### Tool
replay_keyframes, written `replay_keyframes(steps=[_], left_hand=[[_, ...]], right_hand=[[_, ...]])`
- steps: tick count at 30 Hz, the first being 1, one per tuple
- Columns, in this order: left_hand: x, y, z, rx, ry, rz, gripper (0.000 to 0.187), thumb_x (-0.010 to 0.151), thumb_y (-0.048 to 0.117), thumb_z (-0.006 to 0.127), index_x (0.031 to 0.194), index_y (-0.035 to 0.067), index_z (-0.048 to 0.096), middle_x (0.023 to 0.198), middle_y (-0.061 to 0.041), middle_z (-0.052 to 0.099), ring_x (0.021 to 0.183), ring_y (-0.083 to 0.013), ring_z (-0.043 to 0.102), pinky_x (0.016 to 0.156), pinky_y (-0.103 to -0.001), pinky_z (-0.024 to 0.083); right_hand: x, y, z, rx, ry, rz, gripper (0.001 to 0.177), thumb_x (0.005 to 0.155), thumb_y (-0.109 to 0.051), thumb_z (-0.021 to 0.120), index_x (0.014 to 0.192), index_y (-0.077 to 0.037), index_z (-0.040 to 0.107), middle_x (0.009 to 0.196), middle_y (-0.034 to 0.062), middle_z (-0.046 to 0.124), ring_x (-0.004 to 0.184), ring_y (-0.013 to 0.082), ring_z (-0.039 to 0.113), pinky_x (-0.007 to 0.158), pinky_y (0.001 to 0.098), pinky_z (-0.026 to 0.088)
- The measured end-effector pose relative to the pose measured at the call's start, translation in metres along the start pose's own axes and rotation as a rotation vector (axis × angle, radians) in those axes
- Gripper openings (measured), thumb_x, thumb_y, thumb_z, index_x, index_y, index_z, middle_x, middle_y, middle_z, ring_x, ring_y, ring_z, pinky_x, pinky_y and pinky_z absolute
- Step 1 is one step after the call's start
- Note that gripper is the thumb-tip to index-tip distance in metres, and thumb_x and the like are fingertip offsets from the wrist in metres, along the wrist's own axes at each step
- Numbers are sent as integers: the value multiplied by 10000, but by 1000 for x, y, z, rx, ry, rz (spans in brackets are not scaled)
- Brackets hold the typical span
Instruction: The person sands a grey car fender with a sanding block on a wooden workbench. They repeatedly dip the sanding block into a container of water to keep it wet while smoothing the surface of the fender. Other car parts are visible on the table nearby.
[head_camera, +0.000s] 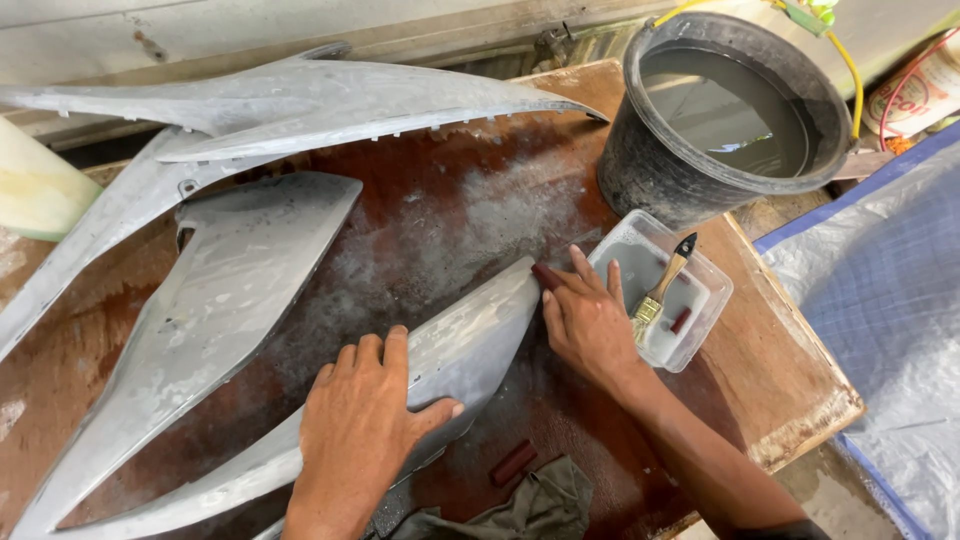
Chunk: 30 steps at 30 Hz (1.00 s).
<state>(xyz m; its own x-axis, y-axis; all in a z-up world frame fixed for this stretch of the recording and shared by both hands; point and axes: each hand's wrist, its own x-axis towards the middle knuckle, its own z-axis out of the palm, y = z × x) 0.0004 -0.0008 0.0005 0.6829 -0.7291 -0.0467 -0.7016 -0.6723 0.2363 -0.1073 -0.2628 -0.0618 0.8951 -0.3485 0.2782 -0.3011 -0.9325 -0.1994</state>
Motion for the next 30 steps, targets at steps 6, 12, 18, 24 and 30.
replay_keyframes(steps=[6,12,18,24,30], left_hand=[[-2,-1,3,46,12,5,1021,680,721,852,1341,0,560,953,-142,691,795,-266,690,766,-376,566],[-3,1,-1,52,32,9,975,685,696,845,1317,2,579,951,-148,698,812,-275,696,758,-389,574],[-3,1,-2,8,50,15,982,688,681,854,1317,-23,582,945,-159,697,786,-273,686,756,-384,562],[-4,1,0,44,104,48,992,693,720,841,1288,-38,602,899,-154,702,742,-261,684,722,-360,559],[-8,-12,3,2,173,126,1014,714,694,834,1336,-67,586,1021,-197,684,847,-292,660,723,-386,544]], right_hand=[[-17,-18,-7,32,153,-8,287,933,-129,569,1135,8,718,1143,98,730,1468,393,413,1182,697,240],[28,9,11,-58,-51,46,341,1006,-261,492,941,-63,763,1204,73,732,1527,384,300,1200,738,136],[-9,-26,-8,-48,109,15,293,956,-164,582,697,-44,649,980,159,716,1464,403,437,1205,703,227],[-36,-57,-13,123,195,-115,230,962,-180,574,838,-54,722,1403,141,631,1455,378,401,1199,713,158],[-32,-67,-11,155,296,-28,147,939,-88,642,1025,9,711,1343,70,676,1383,300,550,1175,575,352]])
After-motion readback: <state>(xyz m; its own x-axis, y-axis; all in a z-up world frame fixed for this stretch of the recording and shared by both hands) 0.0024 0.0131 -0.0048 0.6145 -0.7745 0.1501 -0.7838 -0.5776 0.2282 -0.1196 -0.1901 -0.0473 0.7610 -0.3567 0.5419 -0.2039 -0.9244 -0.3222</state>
